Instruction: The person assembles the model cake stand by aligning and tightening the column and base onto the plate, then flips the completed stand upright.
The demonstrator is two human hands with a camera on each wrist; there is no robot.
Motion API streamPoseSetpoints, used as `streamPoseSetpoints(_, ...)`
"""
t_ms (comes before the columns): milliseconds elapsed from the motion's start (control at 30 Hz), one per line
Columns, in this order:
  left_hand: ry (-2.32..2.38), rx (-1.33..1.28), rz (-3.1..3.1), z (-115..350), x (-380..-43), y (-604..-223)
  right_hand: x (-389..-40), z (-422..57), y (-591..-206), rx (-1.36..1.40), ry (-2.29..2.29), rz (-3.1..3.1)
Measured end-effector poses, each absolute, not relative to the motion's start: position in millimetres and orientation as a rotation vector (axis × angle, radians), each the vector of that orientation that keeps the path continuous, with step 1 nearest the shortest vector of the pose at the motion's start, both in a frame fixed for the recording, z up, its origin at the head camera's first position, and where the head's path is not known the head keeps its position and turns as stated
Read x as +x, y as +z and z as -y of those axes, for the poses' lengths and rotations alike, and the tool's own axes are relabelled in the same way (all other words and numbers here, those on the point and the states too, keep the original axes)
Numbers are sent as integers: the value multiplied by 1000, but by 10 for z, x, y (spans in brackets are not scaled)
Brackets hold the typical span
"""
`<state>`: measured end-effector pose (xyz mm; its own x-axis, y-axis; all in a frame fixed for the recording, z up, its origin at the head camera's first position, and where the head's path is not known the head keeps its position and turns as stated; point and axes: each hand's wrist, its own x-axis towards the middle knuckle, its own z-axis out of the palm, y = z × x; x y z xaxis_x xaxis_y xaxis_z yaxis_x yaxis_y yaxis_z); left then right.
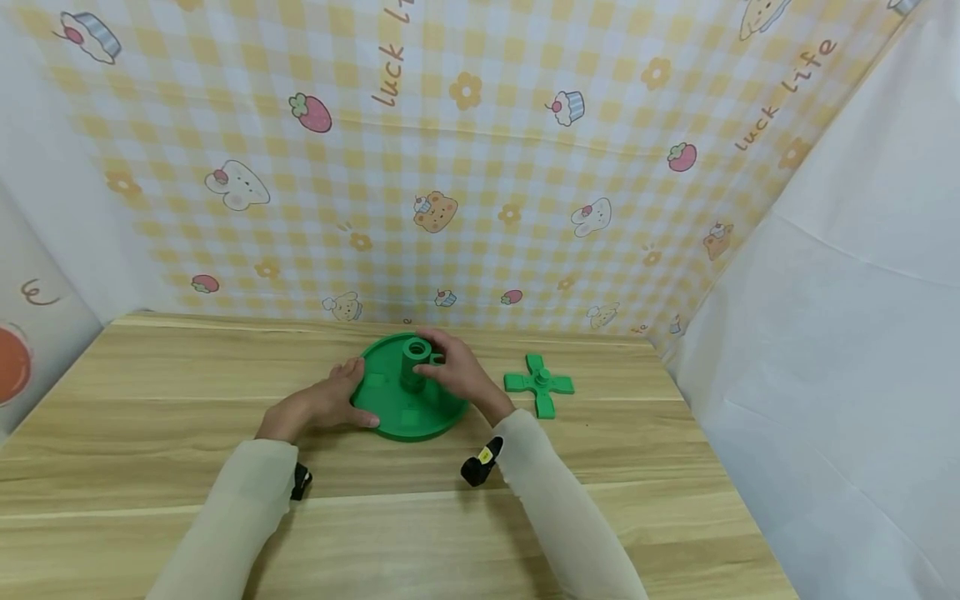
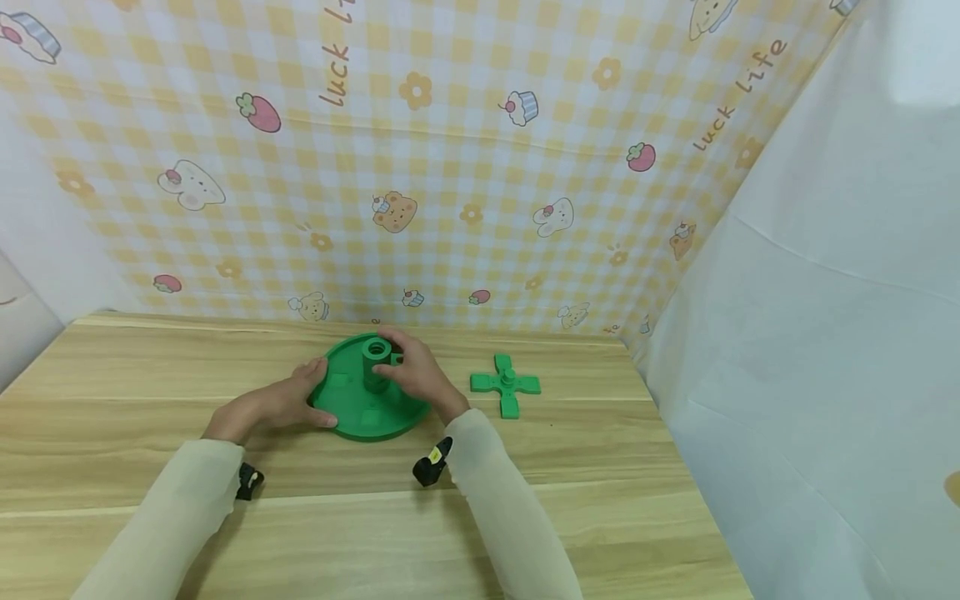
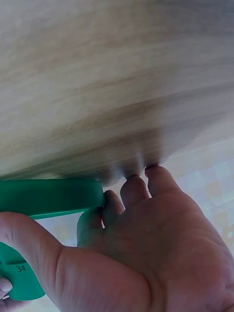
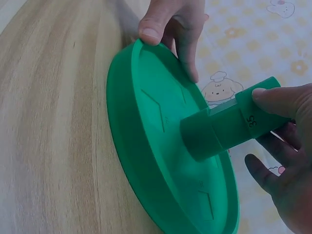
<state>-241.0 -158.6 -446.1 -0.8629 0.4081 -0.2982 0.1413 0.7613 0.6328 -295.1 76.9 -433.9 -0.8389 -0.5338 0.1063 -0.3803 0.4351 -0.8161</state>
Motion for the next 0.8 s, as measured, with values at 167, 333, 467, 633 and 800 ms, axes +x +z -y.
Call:
streamPoseSetpoints(167,862,407,-2532,1589,-2406,-4468,-2944,-747,-4364,-800,-1372,-2543)
streamPoseSetpoints(333,865,406,-2530,1587,-2400,-4464,-2921,-715,-4409,-783,-1423,-2571)
streamPoseSetpoints(467,857,407,-2537,1591,-2403,-4466,-2899,-694,-4417,-756,-1441,-2593)
streamPoseSetpoints(633,844,416,-2543,1594,-2409,-4473,-2885,-677,-4437,-740,-1429,-2636)
streamPoseSetpoints(800,842,428,-2540,1592,-2409,-4477,-2866,-667,-4442,-714,-1415,-2666)
